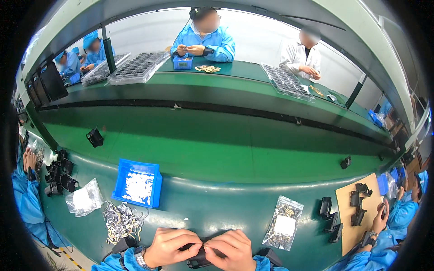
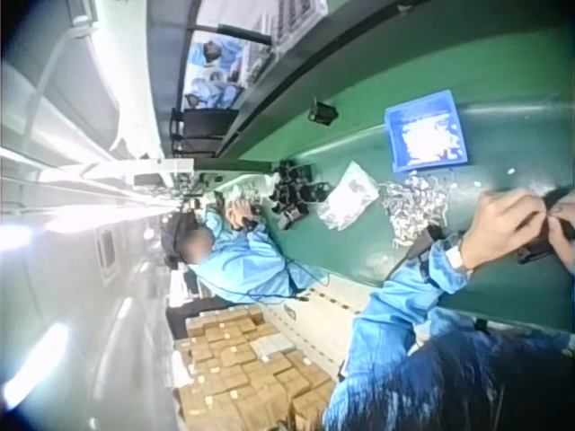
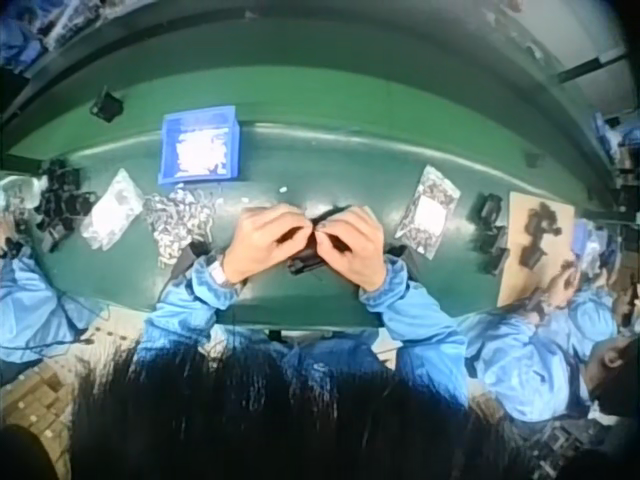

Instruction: Assembling small electronic components and connecting wires at a factory workstation.

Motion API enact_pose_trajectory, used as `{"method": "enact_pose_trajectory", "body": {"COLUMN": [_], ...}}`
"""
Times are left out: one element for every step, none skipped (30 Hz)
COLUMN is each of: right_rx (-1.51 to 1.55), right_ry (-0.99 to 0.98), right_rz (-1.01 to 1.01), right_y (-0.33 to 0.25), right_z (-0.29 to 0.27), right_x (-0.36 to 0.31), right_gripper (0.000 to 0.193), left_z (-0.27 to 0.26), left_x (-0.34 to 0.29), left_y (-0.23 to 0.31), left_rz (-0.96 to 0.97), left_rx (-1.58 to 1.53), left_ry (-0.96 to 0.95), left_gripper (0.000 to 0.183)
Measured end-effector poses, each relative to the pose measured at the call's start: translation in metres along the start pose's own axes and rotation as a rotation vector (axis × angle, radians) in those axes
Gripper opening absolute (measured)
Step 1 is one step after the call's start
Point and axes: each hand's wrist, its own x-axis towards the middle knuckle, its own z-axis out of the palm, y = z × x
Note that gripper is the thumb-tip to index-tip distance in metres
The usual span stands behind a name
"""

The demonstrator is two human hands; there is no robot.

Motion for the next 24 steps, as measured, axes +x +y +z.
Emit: {"method": "enact_pose_trajectory", "body": {"right_rx": [0.012,0.016,0.03,0.046,0.052,0.026,-0.001,-0.016,-0.024,-0.033,-0.048,-0.068,-0.029,-0.035,0.062,0.03,-0.001,-0.06,-0.007,-0.023,-0.008,0.005,0.054,0.056], "right_ry": [-0.001,0.002,0.021,0.045,0.054,0.042,0.036,0.026,0.042,0.064,0.085,0.07,0.091,0.032,0.124,0.12,0.111,0.115,0.119,0.12,0.129,0.133,0.13,0.119], "right_rz": [0.012,0.009,0.034,0.061,0.059,0.067,0.075,0.082,0.086,0.082,0.075,0.077,0.035,0.025,-0.028,-0.034,-0.104,-0.131,-0.105,-0.123,-0.118,-0.085,-0.083,-0.082], "right_y": [0.0,0.001,0.002,0.003,0.004,0.005,0.005,0.005,0.007,0.011,0.011,0.006,0.009,0.001,-0.009,-0.007,-0.005,-0.003,-0.001,-0.002,-0.004,-0.005,-0.005,-0.005], "right_z": [0.0,-0.001,-0.001,0.0,-0.001,-0.005,-0.007,-0.008,-0.006,-0.005,-0.008,-0.01,-0.009,-0.009,-0.004,-0.002,0.001,0.004,0.007,0.006,0.005,0.004,0.006,0.008], "right_x": [0.0,-0.001,-0.001,-0.001,-0.002,-0.003,-0.003,-0.004,-0.004,-0.006,-0.006,-0.002,-0.003,0.0,0.003,0.001,0.002,0.004,0.002,0.002,0.002,-0.001,-0.001,-0.001], "right_gripper": [0.011,0.011,0.01,0.01,0.01,0.01,0.01,0.01,0.01,0.01,0.011,0.012,0.013,0.009,0.009,0.011,0.01,0.01,0.01,0.01,0.01,0.011,0.01,0.01], "left_z": [-0.001,-0.004,-0.006,-0.012,-0.019,-0.026,-0.028,-0.031,-0.031,-0.026,-0.018,-0.014,-0.009,-0.012,-0.012,-0.011,-0.011,-0.01,-0.011,-0.015,-0.016,-0.012,-0.007,0.0], "left_x": [0.001,0.003,0.005,0.009,0.014,0.018,0.022,0.024,0.026,0.027,0.025,0.014,0.019,0.018,0.016,0.012,0.008,0.009,0.009,0.009,0.01,0.004,-0.008,-0.017], "left_y": [0.001,0.002,0.004,0.005,0.006,0.007,0.004,0.005,0.006,0.005,0.008,0.012,0.03,0.041,0.044,0.047,0.048,0.036,0.033,0.033,0.03,0.015,0.0,-0.003], "left_rz": [0.002,-0.015,-0.033,-0.049,-0.064,-0.135,-0.131,-0.106,-0.078,-0.013,0.054,0.009,0.003,-0.038,-0.065,-0.107,-0.143,-0.144,-0.153,-0.134,-0.119,0.027,0.165,-0.079], "left_rx": [0.004,0.043,0.084,0.111,0.137,0.179,0.152,0.149,0.139,0.132,0.121,0.121,0.056,0.092,0.099,0.12,0.142,0.08,0.055,0.04,0.035,0.091,0.153,0.011], "left_ry": [0.0,-0.005,-0.009,0.02,0.048,0.068,0.186,0.187,0.187,0.137,0.091,-0.002,0.045,0.059,0.067,0.057,0.047,0.029,0.015,-0.018,-0.054,-0.053,-0.039,-0.014], "left_gripper": [0.015,0.016,0.016,0.015,0.014,0.014,0.01,0.01,0.009,0.012,0.015,0.03,0.028,0.021,0.014,0.014,0.013,0.013,0.012,0.012,0.012,0.014,0.015,0.011]}}
